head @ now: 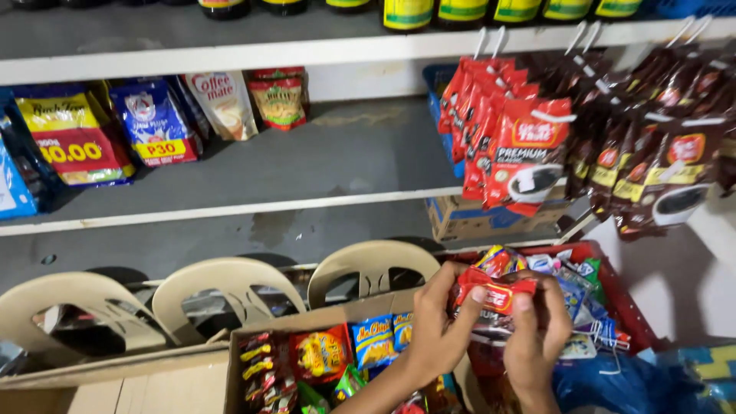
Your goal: Arrange and hang various snack and coffee sachets on display hooks and shelves in a small grocery store.
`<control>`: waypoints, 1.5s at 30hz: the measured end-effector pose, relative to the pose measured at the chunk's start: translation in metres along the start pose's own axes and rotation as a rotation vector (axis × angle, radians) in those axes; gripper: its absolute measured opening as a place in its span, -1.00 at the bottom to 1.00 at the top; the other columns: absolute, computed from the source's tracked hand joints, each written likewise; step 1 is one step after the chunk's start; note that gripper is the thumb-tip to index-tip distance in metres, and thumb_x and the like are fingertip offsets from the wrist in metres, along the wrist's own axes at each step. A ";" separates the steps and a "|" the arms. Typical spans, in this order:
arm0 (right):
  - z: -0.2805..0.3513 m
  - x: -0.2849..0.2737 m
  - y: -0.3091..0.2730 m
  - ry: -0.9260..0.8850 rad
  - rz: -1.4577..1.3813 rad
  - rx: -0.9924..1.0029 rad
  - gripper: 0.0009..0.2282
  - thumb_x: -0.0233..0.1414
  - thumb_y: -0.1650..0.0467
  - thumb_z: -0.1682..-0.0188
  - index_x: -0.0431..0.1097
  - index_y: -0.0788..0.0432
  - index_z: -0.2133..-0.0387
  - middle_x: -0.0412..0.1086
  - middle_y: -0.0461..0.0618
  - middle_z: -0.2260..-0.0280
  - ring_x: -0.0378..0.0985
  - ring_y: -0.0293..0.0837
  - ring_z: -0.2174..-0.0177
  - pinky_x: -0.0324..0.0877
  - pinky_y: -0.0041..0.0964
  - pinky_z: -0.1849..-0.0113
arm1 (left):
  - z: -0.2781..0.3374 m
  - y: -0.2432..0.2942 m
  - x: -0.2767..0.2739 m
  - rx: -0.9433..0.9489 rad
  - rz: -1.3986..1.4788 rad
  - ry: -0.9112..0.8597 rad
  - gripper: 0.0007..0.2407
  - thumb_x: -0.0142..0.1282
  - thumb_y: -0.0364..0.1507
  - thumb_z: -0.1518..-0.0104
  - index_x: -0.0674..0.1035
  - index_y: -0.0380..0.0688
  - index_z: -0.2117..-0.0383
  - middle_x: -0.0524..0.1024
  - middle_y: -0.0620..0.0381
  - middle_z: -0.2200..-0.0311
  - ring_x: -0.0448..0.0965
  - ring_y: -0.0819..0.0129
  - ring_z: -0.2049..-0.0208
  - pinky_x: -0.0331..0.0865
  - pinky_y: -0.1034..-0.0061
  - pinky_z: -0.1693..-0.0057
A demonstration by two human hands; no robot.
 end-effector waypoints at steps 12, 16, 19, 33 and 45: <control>-0.070 0.004 -0.076 0.013 0.090 -0.125 -0.91 0.01 0.47 -0.17 0.38 0.30 0.18 0.41 -0.18 0.27 0.35 -0.42 0.29 0.29 -0.54 0.21 | -0.064 0.088 0.010 0.253 -0.018 0.010 -0.89 0.12 -0.49 -0.28 0.52 -0.34 0.30 0.43 0.09 0.40 0.40 0.44 0.40 0.30 0.52 0.25; -0.082 0.006 -0.073 -0.002 0.054 -0.009 -0.91 0.06 0.49 -0.14 0.43 0.33 0.18 0.39 -0.18 0.37 0.28 -0.44 0.40 0.21 -0.55 0.35 | -0.081 0.078 0.018 0.083 0.169 0.016 -0.88 0.13 -0.50 -0.24 0.50 -0.30 0.40 0.40 0.23 0.48 0.32 0.58 0.45 0.23 0.58 0.32; -0.085 0.012 -0.088 -0.018 0.057 -0.133 -0.90 0.07 0.52 -0.12 0.40 0.33 0.15 0.44 -0.19 0.30 0.37 -0.46 0.32 0.32 -0.55 0.26 | -0.091 0.052 0.028 -0.038 0.478 -0.003 -0.86 0.10 -0.53 -0.28 0.45 -0.24 0.45 0.41 0.29 0.47 0.31 0.64 0.41 0.24 0.60 0.27; -0.138 0.004 -0.089 0.020 0.092 -0.108 -0.85 0.06 0.43 -0.19 0.35 0.23 0.38 0.21 -0.29 0.47 0.12 -0.48 0.45 0.04 -0.52 0.42 | -0.123 0.103 0.022 0.290 -0.070 0.135 -0.85 0.26 -0.45 -0.15 0.56 -0.31 0.44 0.46 0.19 0.52 0.39 0.59 0.51 0.30 0.61 0.35; -0.187 0.013 -0.068 -0.026 0.028 -0.085 -0.88 0.10 0.47 -0.12 0.40 0.23 0.42 0.31 -0.30 0.47 0.22 -0.48 0.44 0.12 -0.53 0.39 | -0.165 0.084 0.026 0.168 -0.042 0.147 -0.75 0.29 -0.42 -0.13 0.49 -0.28 0.59 0.29 0.32 0.71 0.17 0.70 0.61 0.08 0.60 0.49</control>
Point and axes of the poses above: each hand's wrist, its own z-axis away from the middle knuckle, its own x-axis out of the palm, y = z × x, the point moved 6 cm from there along -z, towards the middle knuckle
